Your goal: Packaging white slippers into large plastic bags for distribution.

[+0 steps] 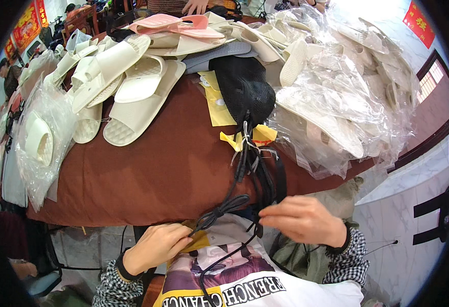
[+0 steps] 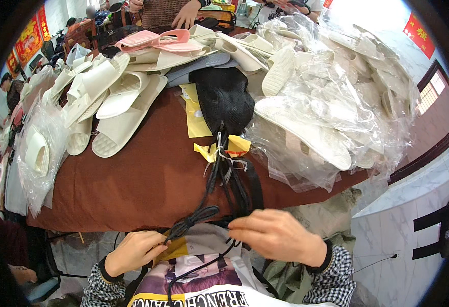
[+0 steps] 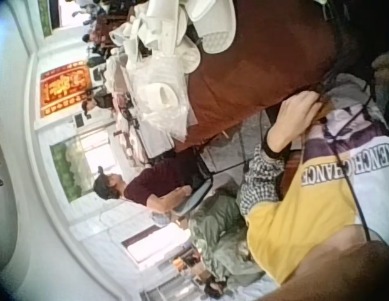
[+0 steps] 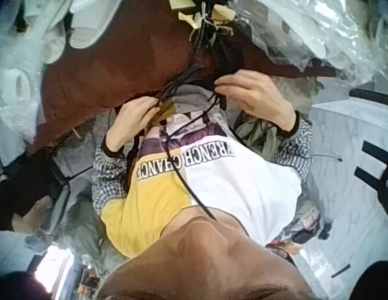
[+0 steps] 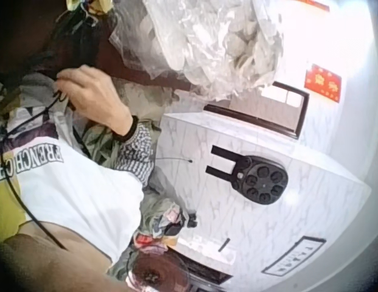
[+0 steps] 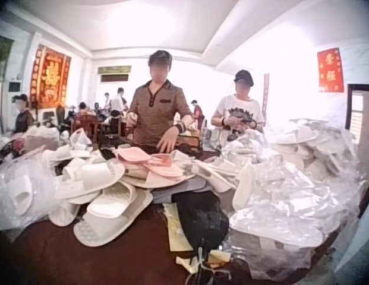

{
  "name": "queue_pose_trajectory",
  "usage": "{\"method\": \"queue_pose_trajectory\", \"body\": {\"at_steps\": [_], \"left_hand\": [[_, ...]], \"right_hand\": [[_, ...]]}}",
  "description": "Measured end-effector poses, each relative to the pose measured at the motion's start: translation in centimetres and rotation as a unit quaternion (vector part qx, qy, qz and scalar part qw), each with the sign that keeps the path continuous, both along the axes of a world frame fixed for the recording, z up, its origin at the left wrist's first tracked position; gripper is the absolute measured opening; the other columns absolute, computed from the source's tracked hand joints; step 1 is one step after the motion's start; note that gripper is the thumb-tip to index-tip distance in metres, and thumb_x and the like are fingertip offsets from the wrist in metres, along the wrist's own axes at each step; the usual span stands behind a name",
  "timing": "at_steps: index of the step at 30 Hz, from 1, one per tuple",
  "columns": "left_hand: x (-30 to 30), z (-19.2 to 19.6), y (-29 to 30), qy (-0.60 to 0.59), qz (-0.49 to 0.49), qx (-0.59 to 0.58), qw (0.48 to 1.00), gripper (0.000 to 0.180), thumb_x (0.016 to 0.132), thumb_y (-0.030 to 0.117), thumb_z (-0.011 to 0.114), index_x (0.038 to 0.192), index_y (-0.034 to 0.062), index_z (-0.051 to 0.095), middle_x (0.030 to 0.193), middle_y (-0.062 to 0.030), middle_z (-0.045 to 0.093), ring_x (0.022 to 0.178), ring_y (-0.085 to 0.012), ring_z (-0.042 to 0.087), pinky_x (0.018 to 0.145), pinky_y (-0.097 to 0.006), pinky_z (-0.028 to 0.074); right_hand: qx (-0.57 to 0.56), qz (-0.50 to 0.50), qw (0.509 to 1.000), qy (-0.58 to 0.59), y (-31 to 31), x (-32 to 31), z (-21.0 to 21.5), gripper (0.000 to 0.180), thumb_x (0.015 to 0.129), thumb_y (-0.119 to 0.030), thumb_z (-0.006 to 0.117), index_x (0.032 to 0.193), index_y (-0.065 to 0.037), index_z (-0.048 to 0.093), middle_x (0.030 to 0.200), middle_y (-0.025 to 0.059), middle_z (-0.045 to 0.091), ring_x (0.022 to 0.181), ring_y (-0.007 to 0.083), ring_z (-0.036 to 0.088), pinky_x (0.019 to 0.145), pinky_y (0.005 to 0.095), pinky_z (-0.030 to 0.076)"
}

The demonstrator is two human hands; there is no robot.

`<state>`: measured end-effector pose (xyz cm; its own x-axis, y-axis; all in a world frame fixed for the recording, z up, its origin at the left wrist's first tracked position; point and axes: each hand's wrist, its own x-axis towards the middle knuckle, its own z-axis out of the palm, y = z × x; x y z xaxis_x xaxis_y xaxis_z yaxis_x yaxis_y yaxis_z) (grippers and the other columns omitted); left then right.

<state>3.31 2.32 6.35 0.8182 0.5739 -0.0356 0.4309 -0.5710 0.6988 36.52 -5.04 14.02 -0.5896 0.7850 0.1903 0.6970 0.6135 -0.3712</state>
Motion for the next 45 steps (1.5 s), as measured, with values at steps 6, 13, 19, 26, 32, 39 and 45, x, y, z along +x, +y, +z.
{"method": "queue_pose_trajectory", "body": {"at_steps": [6, 13, 19, 26, 32, 39, 45], "left_hand": [[-0.9, 2.1, 0.2, 0.026, -0.015, 0.026, 0.999, 0.023, 0.090, 0.017, 0.063, 0.108, 0.0038, 0.065, 0.089, -0.0111, 0.068, 0.082, -0.0298, 0.065, 0.073, -0.039, 0.051], [-2.2, 6.4, 0.1, 0.000, -0.011, 0.048, 0.999, 0.029, 0.086, 0.015, 0.068, 0.113, 0.0058, 0.066, 0.096, -0.0093, 0.070, 0.087, -0.0282, 0.066, 0.078, -0.037, 0.052], [-2.9, 11.1, 0.4, -0.037, -0.039, 0.075, 0.996, 0.031, 0.083, 0.013, 0.071, 0.113, 0.0062, 0.070, 0.095, -0.0079, 0.070, 0.087, -0.0257, 0.067, 0.077, -0.037, 0.052], [-3.1, 13.1, 1.6, -0.055, -0.008, 0.148, 0.987, 0.033, 0.082, 0.012, 0.072, 0.114, 0.0055, 0.069, 0.095, -0.0083, 0.070, 0.085, -0.0266, 0.067, 0.075, -0.037, 0.052], [-3.1, 15.6, 5.7, 0.055, 0.219, 0.342, 0.912, 0.032, 0.084, 0.017, 0.070, 0.113, 0.0041, 0.064, 0.095, -0.0116, 0.067, 0.085, -0.0306, 0.065, 0.074, -0.040, 0.051], [-5.6, 12.9, 15.8, 0.060, 0.339, 0.414, 0.842, 0.047, 0.089, 0.020, 0.066, 0.130, -0.0011, 0.055, 0.123, -0.0231, 0.060, 0.115, -0.0371, 0.058, 0.094, -0.039, 0.048], [-5.5, 8.2, 21.9, 0.117, 0.348, 0.392, 0.843, 0.070, 0.091, 0.046, 0.061, 0.141, 0.0008, 0.042, 0.140, -0.0290, 0.045, 0.131, -0.0443, 0.044, 0.108, -0.058, 0.033]], "right_hand": [[0.118, -0.025, 0.989, -0.085, 5.9, -0.7, 1.5, 0.033, 0.074, -0.010, 0.062, 0.106, -0.004, 0.064, 0.103, 0.0040, 0.063, 0.094, 0.0202, 0.060, 0.079, 0.0317, 0.051], [0.164, 0.009, 0.974, -0.159, 8.9, -0.4, -1.1, 0.023, 0.078, -0.015, 0.059, 0.099, -0.005, 0.060, 0.105, 0.0026, 0.061, 0.105, 0.0193, 0.057, 0.090, 0.0320, 0.048], [0.139, 0.028, 0.971, -0.194, 8.6, 0.4, 0.7, 0.018, 0.073, -0.012, 0.062, 0.089, -0.006, 0.060, 0.095, 0.0045, 0.061, 0.099, 0.0219, 0.058, 0.086, 0.0330, 0.049], [0.152, 0.030, 0.959, -0.236, 8.2, -2.9, 6.2, 0.019, 0.075, -0.011, 0.060, 0.092, -0.004, 0.061, 0.087, 0.0044, 0.059, 0.089, 0.0214, 0.060, 0.082, 0.0323, 0.049], [0.238, 0.001, 0.934, -0.266, 12.0, -8.3, 13.3, 0.020, 0.079, -0.012, 0.059, 0.096, -0.002, 0.062, 0.089, 0.0070, 0.063, 0.088, 0.0227, 0.063, 0.076, 0.0359, 0.051], [0.205, 0.088, 0.973, -0.054, 24.1, -10.0, 8.2, 0.033, 0.083, -0.009, 0.063, 0.116, -0.005, 0.059, 0.119, 0.0196, 0.058, 0.090, 0.0355, 0.067, 0.071, 0.0445, 0.055], [0.070, 0.105, 0.992, -0.015, 28.3, -9.6, -0.1, 0.081, 0.081, -0.014, 0.073, 0.149, -0.017, 0.030, 0.148, 0.0212, 0.035, 0.098, 0.0407, 0.067, 0.080, 0.0479, 0.058]]}}
